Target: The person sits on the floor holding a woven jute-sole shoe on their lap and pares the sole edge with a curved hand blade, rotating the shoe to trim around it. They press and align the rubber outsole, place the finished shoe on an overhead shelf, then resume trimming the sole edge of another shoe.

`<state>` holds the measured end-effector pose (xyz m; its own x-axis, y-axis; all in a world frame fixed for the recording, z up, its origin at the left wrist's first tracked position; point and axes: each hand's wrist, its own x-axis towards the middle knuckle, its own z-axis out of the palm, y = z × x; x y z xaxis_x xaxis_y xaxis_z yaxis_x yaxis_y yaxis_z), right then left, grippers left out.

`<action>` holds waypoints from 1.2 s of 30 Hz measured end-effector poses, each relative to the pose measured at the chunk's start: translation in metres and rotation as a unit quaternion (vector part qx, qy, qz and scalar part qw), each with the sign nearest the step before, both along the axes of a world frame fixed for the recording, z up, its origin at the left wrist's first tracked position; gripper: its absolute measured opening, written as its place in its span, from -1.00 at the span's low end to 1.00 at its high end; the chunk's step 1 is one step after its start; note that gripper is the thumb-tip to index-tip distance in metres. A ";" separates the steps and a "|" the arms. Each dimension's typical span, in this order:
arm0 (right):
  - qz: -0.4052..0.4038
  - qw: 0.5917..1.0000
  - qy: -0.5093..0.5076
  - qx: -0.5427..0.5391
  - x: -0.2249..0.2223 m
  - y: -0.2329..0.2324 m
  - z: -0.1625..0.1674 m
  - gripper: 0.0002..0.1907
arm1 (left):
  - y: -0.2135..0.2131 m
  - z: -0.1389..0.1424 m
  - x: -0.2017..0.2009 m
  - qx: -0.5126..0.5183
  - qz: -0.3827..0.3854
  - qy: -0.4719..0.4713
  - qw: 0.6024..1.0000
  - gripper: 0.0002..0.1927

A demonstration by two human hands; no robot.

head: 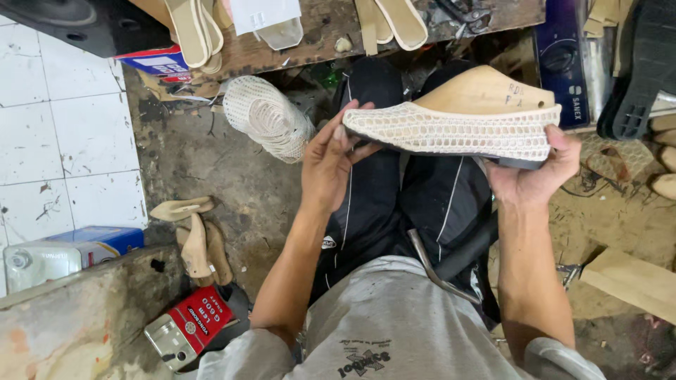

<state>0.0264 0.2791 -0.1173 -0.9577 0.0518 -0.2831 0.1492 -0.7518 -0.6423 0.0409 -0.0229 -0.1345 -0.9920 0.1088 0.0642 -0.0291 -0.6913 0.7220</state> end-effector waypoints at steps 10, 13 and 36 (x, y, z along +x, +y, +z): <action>-0.036 0.999 0.024 0.014 0.011 0.007 -0.015 -0.25 | 0.014 -0.004 -0.004 -0.009 -0.008 -0.004 1.000 -0.50; -0.045 0.999 0.018 0.021 0.011 0.007 -0.015 -0.25 | 0.015 -0.003 -0.004 -0.015 -0.005 -0.003 1.000 -0.50; 0.199 0.942 0.176 0.206 0.043 0.007 0.015 -0.17 | 0.021 0.031 -0.010 0.158 0.025 -0.061 0.985 -0.38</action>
<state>0.0695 0.2858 -0.1027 -0.9555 -0.2943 0.0206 0.0899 -0.3568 -0.9299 0.0311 -0.0014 -0.1034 -0.9980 0.0525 -0.0338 -0.0622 -0.8841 0.4630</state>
